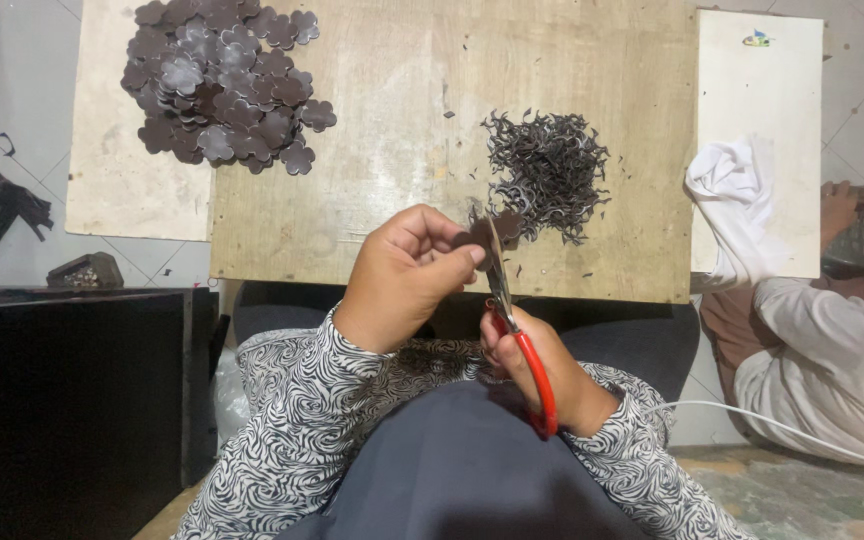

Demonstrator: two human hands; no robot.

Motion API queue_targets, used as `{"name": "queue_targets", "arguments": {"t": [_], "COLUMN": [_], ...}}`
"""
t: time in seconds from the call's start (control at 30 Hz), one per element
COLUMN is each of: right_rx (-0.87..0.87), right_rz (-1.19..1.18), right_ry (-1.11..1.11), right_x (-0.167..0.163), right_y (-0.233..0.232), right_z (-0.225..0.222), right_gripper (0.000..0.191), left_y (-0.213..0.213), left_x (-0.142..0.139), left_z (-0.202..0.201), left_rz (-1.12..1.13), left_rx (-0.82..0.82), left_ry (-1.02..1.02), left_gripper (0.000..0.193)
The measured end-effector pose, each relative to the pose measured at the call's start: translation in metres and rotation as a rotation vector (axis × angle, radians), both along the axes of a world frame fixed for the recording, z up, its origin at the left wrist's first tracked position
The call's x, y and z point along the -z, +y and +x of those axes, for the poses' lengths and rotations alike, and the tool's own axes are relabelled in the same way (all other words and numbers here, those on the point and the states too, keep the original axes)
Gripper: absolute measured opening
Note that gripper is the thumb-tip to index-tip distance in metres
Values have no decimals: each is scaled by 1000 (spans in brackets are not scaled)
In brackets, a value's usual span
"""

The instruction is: The person sits on the floor and uses red-handled scissors to trim the edges of dark brown flower-shaped pieces. They hold each piece in the left hand and cut with the right hand, placing finished pieces into a pile on the left and scraps in the center.

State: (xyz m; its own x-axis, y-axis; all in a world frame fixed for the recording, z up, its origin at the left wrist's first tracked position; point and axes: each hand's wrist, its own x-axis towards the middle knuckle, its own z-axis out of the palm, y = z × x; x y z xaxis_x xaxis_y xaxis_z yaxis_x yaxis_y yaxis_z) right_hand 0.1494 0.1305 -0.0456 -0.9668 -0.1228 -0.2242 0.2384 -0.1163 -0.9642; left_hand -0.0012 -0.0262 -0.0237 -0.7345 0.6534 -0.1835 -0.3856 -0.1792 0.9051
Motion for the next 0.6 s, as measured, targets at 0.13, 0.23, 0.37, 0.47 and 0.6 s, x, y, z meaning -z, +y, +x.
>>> {"name": "queue_targets", "arguments": {"t": [0.13,0.23,0.37,0.47,0.6], "right_rx": [-25,-10,0,-27,-41], "right_rz": [-20,-55,-77,-86,-44], "right_ry": [66,52,45,42,25], "right_x": [2,4,6,2,-4], "right_y": [-1,-1,0,0,3], "right_z": [0,1,1,2,2], "right_gripper": [57,58,63,69,72], "left_y": [4,5,7,7,8], "left_x": [1,2,2,0,-3], "left_z": [7,6,9,10,11], "left_rz": [20,24,11,13,60], "left_rx": [41,42,20,21,20], "left_ry": [3,-4,-5,19,-16], "left_gripper": [14,14,14,14,12]}}
